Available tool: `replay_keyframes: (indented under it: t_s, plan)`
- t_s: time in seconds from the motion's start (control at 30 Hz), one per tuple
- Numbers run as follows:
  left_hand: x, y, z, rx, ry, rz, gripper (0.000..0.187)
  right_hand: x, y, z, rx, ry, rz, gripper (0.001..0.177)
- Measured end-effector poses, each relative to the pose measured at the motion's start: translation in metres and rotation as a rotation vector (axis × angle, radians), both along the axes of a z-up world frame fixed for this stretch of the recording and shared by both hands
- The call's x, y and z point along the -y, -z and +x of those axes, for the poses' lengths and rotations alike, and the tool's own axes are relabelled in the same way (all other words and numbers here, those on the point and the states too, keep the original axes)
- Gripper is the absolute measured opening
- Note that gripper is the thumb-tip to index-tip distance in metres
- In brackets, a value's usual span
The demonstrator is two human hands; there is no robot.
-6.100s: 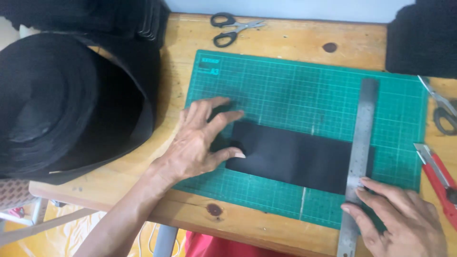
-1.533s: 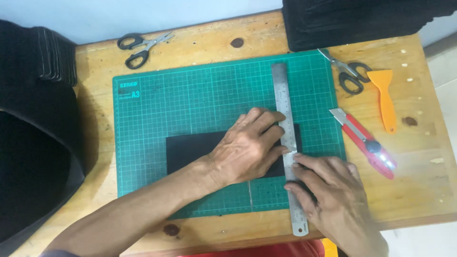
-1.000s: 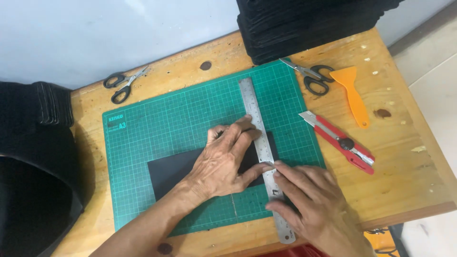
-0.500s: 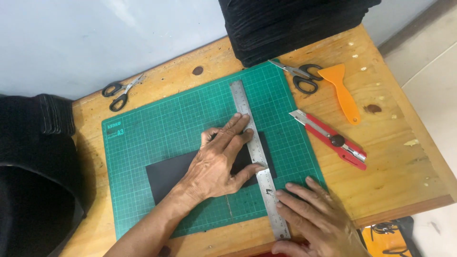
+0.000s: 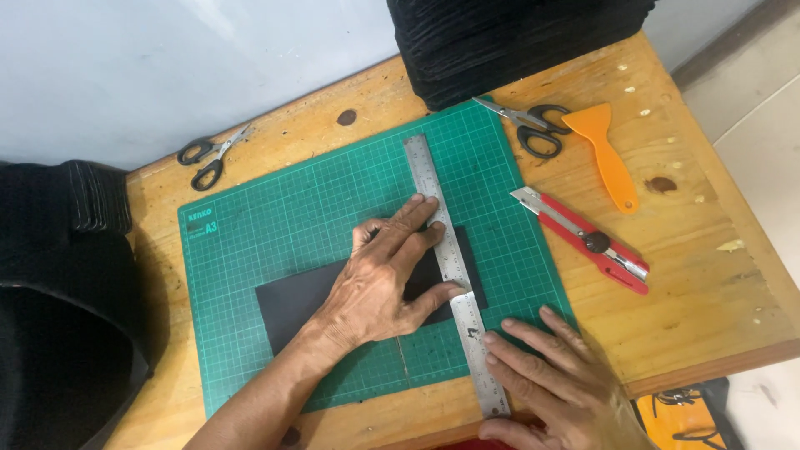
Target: Measure and cut black material using a ruler, utility knife, and scissors on a cutting mat
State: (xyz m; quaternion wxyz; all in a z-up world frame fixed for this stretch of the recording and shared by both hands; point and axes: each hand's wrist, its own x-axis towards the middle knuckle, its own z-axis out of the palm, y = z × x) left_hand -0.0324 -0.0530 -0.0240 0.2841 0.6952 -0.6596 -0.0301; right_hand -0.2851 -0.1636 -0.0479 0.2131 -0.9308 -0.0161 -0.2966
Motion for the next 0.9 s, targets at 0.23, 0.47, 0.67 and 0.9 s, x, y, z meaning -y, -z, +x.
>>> replay_keyframes:
  t_s: [0.23,0.47,0.67,0.9]
  plan:
    - [0.0001,0.0003,0.0002,-0.004,0.0,0.011,0.062,0.0,-0.0021,-0.0008,-0.03,-0.005,0.011,0.057]
    - [0.0006,0.0001,0.0001,-0.004,-0.006,0.022,0.063,0.0017,0.0013,-0.0012,-0.017,-0.025,-0.008,0.057]
    - [0.0004,0.0006,0.0002,0.006,-0.007,0.022,0.063,0.0016,0.0012,-0.0012,-0.024,-0.017,-0.013,0.059]
    - [0.0009,-0.0015,-0.0001,0.016,-0.004,0.027,0.064,0.0019,0.0003,-0.0012,-0.029,-0.021,-0.01,0.064]
